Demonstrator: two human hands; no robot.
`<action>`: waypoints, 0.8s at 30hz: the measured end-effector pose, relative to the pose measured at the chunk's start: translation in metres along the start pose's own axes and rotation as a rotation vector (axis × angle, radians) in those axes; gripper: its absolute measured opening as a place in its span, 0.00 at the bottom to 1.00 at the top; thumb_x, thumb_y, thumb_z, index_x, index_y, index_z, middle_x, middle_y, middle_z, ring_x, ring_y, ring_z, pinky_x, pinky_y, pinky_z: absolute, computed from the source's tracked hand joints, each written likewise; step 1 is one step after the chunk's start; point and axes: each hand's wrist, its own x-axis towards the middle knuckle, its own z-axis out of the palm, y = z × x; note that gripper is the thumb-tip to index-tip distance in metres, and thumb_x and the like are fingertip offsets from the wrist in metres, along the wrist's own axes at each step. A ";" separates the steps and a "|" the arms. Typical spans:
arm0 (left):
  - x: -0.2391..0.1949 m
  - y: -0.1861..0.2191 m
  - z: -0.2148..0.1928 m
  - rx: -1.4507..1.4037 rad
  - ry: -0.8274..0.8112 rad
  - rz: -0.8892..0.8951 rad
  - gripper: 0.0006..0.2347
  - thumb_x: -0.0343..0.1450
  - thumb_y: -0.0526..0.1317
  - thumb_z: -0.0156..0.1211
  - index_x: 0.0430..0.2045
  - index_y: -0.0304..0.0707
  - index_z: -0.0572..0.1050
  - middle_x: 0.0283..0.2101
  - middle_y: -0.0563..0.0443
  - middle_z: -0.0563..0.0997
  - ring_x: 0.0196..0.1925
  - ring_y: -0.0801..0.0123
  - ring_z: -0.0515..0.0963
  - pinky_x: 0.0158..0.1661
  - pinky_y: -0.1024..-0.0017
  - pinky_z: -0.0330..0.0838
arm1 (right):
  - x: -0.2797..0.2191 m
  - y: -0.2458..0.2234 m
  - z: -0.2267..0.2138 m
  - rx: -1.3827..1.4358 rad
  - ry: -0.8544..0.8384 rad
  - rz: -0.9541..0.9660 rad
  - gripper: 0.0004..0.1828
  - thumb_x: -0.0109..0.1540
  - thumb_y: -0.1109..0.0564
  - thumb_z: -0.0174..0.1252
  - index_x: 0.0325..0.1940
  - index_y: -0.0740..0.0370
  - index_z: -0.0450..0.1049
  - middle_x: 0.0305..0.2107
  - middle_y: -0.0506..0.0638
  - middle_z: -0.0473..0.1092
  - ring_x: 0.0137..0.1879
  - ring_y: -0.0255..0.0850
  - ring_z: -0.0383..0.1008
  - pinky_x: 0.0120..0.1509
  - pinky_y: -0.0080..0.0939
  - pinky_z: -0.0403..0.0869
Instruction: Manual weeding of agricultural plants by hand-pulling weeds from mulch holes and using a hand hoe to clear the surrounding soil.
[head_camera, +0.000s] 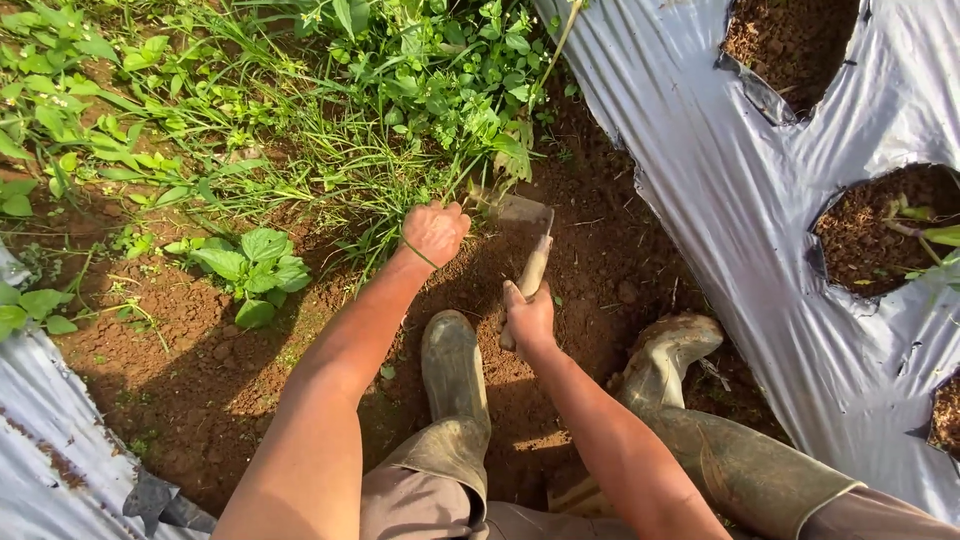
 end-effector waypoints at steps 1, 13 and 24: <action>-0.005 0.003 0.001 -0.001 -0.005 -0.002 0.13 0.79 0.45 0.42 0.23 0.53 0.68 0.25 0.63 0.67 0.19 0.76 0.64 0.25 0.77 0.60 | -0.003 -0.004 0.005 0.000 0.002 0.005 0.22 0.70 0.56 0.53 0.63 0.70 0.58 0.23 0.50 0.68 0.20 0.36 0.71 0.21 0.36 0.76; -0.035 -0.011 -0.052 0.958 -0.174 0.105 0.08 0.78 0.37 0.45 0.32 0.51 0.72 0.37 0.57 0.79 0.32 0.69 0.80 0.29 0.71 0.75 | -0.031 0.013 -0.004 0.038 -0.015 0.084 0.19 0.72 0.55 0.51 0.63 0.68 0.59 0.21 0.48 0.66 0.17 0.37 0.67 0.19 0.34 0.72; -0.057 -0.035 -0.063 0.887 -0.219 0.057 0.07 0.77 0.34 0.45 0.36 0.48 0.73 0.43 0.52 0.77 0.41 0.64 0.81 0.35 0.67 0.78 | 0.012 -0.005 0.056 0.021 0.047 -0.096 0.29 0.71 0.54 0.53 0.69 0.71 0.51 0.26 0.51 0.68 0.25 0.35 0.72 0.29 0.36 0.78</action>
